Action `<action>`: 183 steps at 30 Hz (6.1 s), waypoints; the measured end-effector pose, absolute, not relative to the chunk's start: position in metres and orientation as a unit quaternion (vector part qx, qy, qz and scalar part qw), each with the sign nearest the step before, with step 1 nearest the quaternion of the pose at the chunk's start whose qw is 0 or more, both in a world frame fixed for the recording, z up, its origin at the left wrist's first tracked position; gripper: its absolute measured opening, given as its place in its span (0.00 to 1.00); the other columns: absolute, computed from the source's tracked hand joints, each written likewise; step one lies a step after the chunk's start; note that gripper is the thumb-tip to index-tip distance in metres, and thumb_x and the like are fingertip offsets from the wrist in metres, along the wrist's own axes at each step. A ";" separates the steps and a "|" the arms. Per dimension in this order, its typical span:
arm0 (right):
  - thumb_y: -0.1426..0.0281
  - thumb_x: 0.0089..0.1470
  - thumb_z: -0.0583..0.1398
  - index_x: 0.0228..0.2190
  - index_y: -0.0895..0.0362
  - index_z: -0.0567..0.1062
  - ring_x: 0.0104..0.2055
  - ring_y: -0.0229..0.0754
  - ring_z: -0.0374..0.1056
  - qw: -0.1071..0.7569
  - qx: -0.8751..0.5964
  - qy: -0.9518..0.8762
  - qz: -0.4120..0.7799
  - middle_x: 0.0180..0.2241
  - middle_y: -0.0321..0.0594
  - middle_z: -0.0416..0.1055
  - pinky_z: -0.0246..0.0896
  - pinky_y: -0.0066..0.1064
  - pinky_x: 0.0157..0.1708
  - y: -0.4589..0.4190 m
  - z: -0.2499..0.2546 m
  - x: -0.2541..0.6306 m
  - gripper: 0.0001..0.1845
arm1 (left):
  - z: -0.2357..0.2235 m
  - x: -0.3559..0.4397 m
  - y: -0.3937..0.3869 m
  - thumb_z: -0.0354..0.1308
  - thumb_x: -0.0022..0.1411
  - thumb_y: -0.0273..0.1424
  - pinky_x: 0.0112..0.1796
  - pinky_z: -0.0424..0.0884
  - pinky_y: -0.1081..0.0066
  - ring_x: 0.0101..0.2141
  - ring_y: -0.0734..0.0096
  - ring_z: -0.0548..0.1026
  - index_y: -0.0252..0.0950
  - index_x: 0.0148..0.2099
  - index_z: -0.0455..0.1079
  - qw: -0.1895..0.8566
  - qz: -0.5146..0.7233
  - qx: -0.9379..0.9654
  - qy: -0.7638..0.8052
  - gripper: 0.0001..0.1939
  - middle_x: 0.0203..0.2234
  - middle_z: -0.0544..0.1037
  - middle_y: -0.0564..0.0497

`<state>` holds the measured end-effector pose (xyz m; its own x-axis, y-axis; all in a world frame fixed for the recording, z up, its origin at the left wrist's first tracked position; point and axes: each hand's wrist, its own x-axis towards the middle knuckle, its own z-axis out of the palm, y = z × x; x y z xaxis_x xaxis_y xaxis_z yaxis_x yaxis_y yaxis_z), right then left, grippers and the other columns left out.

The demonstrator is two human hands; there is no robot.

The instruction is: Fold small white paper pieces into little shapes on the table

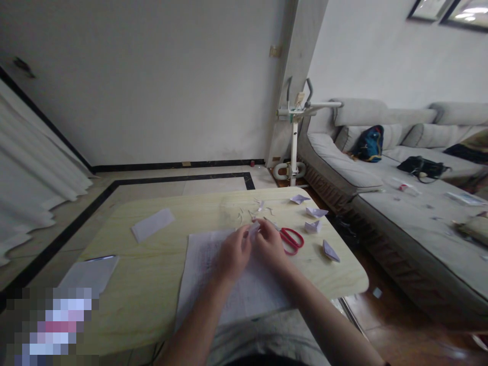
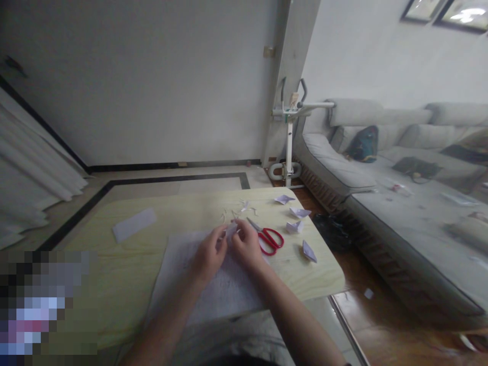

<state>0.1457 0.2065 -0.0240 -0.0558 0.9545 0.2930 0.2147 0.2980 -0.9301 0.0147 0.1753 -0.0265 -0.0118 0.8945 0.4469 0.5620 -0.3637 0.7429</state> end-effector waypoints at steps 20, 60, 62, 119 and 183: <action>0.76 0.45 0.56 0.26 0.55 0.64 0.24 0.36 0.57 0.509 -0.455 -0.686 0.249 0.22 0.31 0.62 0.53 0.26 0.25 0.201 -0.034 0.146 0.05 | -0.027 0.017 0.172 0.51 0.60 0.24 0.41 0.72 0.66 0.39 0.62 0.77 0.35 0.51 0.67 0.140 0.454 0.687 0.549 0.16 0.39 0.79 0.43; 0.75 0.48 0.56 0.29 0.55 0.64 0.27 0.36 0.58 0.495 -0.377 -0.669 0.406 0.25 0.32 0.61 0.54 0.26 0.26 0.199 -0.019 0.150 0.04 | -0.001 0.012 0.170 0.62 0.51 0.41 0.17 0.53 0.79 0.15 0.81 0.58 0.34 0.38 0.71 0.528 0.534 0.461 0.473 0.16 0.14 0.62 0.62; 0.72 0.49 0.58 0.28 0.56 0.65 0.27 0.36 0.58 0.493 -0.378 -0.663 0.418 0.25 0.32 0.61 0.54 0.26 0.26 0.199 -0.018 0.150 0.03 | -0.001 0.012 0.171 0.63 0.51 0.41 0.16 0.53 0.79 0.15 0.81 0.57 0.34 0.40 0.72 0.541 0.527 0.461 0.467 0.18 0.14 0.61 0.62; 0.64 0.50 0.63 0.29 0.58 0.74 0.28 0.39 0.67 0.502 -0.419 -0.580 0.485 0.26 0.37 0.73 0.61 0.28 0.29 0.210 -0.025 0.151 0.09 | -0.005 0.013 0.178 0.62 0.51 0.41 0.17 0.59 0.79 0.17 0.76 0.68 0.33 0.36 0.74 0.467 0.551 0.425 0.546 0.16 0.17 0.74 0.55; 0.72 0.48 0.58 0.38 0.55 0.68 0.25 0.37 0.60 0.482 -0.446 -0.677 0.333 0.26 0.33 0.65 0.56 0.27 0.25 0.204 -0.029 0.146 0.12 | -0.022 0.008 0.179 0.57 0.59 0.39 0.32 0.70 0.72 0.30 0.68 0.76 0.39 0.49 0.70 0.318 0.524 0.543 0.574 0.17 0.34 0.78 0.49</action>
